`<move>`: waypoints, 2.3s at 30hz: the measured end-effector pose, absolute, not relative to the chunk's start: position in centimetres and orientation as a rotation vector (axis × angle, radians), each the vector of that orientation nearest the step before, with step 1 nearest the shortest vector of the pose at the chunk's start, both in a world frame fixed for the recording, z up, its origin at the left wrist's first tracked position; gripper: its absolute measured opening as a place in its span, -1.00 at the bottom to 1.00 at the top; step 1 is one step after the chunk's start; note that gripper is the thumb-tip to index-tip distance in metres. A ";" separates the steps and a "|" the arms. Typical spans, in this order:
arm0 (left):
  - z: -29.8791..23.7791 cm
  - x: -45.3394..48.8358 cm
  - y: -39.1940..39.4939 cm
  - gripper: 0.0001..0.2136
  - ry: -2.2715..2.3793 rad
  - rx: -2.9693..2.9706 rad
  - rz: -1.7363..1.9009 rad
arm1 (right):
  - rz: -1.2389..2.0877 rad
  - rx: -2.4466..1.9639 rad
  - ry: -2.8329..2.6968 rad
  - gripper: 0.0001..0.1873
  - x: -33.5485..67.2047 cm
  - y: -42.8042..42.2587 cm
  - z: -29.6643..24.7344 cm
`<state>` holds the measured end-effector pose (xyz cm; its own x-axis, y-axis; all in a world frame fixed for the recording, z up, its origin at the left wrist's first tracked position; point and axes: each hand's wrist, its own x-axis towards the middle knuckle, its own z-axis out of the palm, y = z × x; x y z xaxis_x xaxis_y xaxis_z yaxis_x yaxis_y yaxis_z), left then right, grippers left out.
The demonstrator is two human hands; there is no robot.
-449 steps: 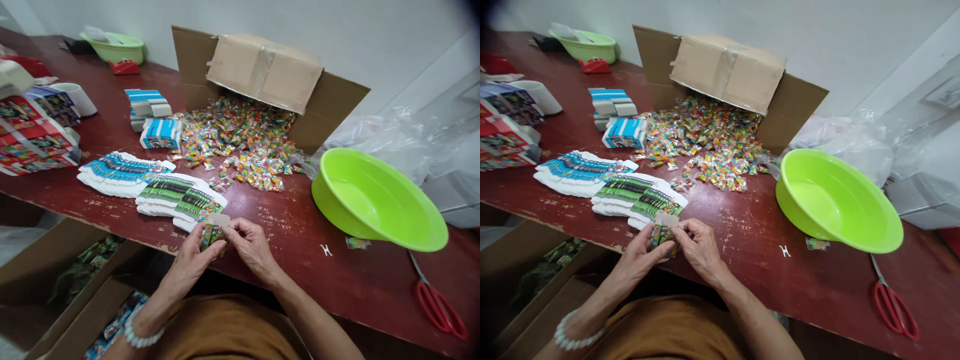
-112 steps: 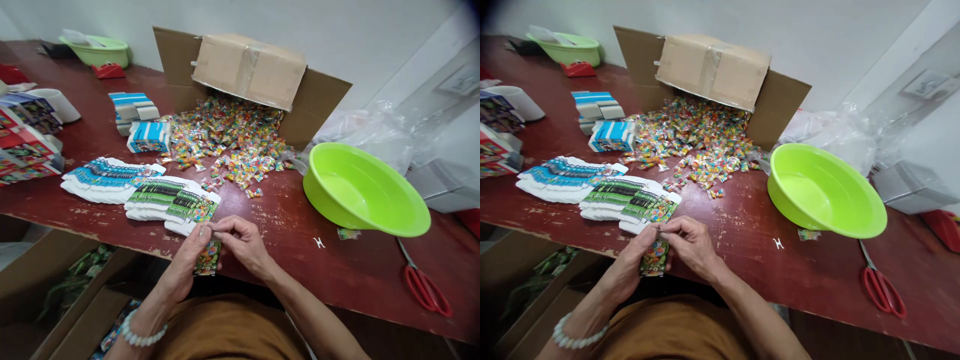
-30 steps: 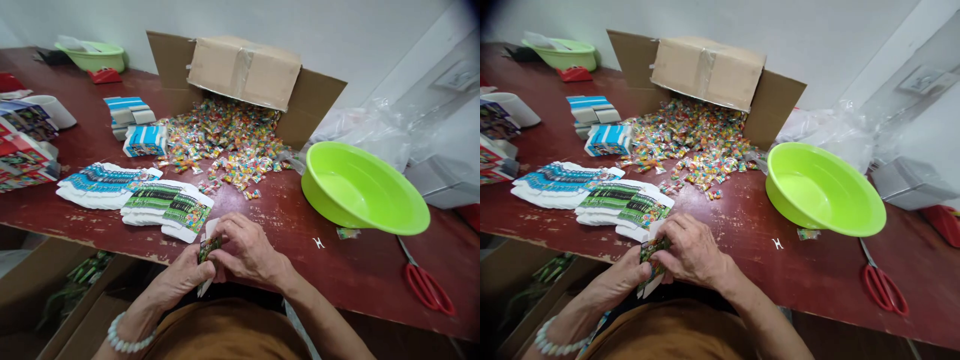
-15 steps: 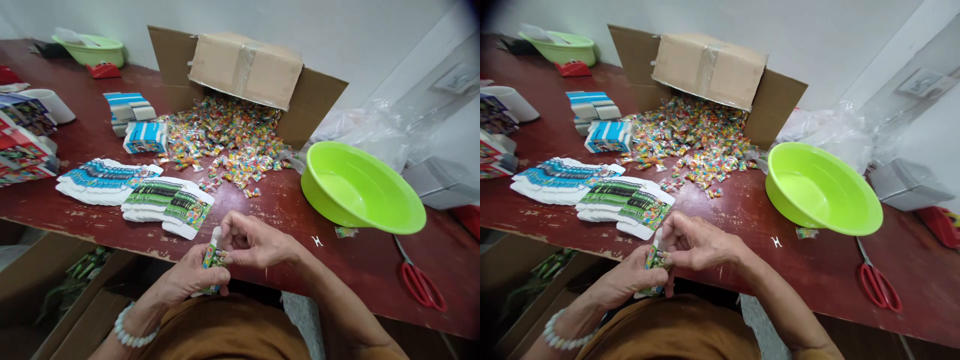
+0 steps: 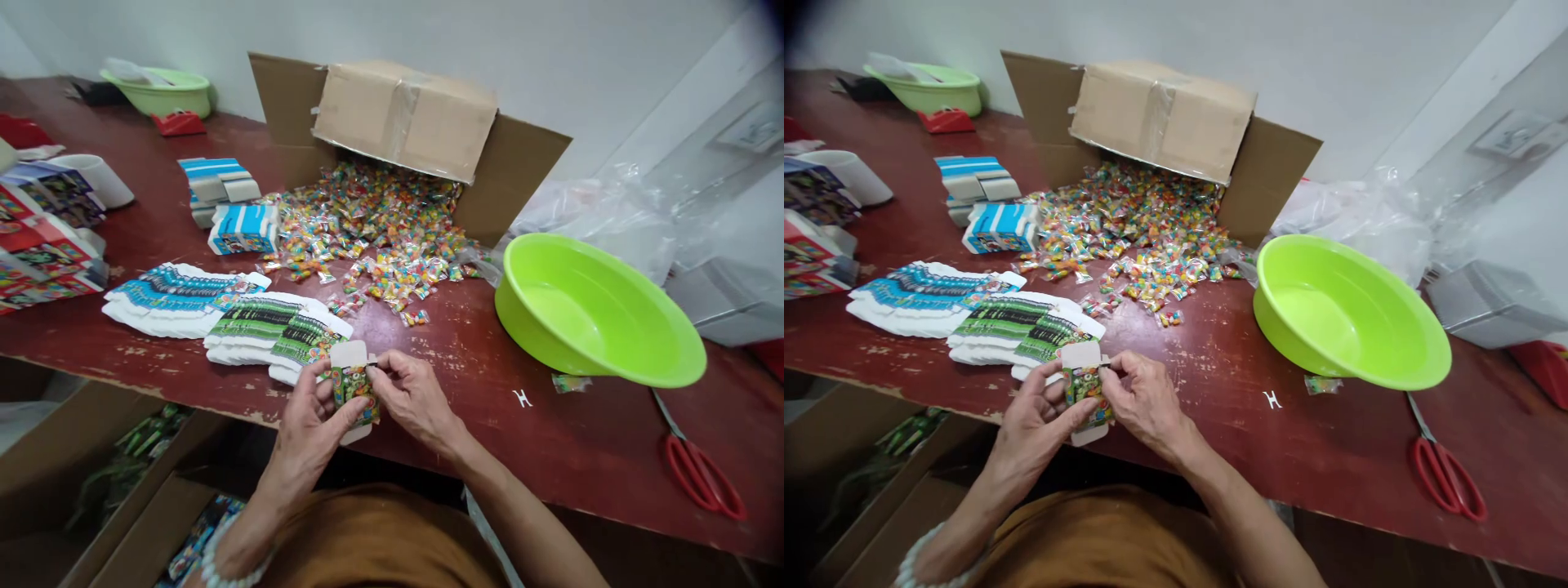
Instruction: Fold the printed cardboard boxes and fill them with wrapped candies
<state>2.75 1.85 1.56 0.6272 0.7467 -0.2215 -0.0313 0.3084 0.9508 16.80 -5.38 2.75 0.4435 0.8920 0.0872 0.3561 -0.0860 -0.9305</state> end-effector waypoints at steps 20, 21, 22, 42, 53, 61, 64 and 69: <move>1.3 1.8 1.5 -0.65 0.826 1.235 0.639 | 1.018 -1.282 -0.692 -0.72 17.2 -4.0 0.9; 1.2 1.7 1.6 -0.66 0.836 1.243 0.627 | 1.036 -1.263 -0.682 -0.68 17.4 -3.8 1.0; 1.1 1.6 1.7 -0.67 0.840 1.252 0.618 | 1.057 -1.244 -0.684 -0.64 17.6 -3.8 1.0; 1.2 2.2 1.9 -0.45 0.722 0.946 0.379 | 1.138 -1.322 -0.944 -0.75 17.2 -3.9 1.5; 0.5 1.8 2.9 -0.36 0.650 1.038 0.321 | 1.274 -1.138 -0.822 -0.67 17.2 -3.8 2.2; 0.8 2.7 2.1 -0.39 0.735 0.956 0.375 | 0.712 -1.376 -1.399 -0.89 17.0 -4.5 1.7; 1.1 2.5 1.7 -0.44 0.718 0.857 0.339 | 0.715 -1.507 -1.301 -0.83 19.7 -3.4 0.6; 0.5 0.1 1.6 -0.61 0.724 0.827 0.261 | 0.204 -2.173 -0.932 -0.74 27.3 -1.6 -1.1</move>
<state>0.13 1.57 0.46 0.7343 0.4776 -0.4825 0.0597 0.6626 0.7466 27.34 -1.57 -1.12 0.7220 0.6781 0.1374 0.5583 -0.4537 -0.6946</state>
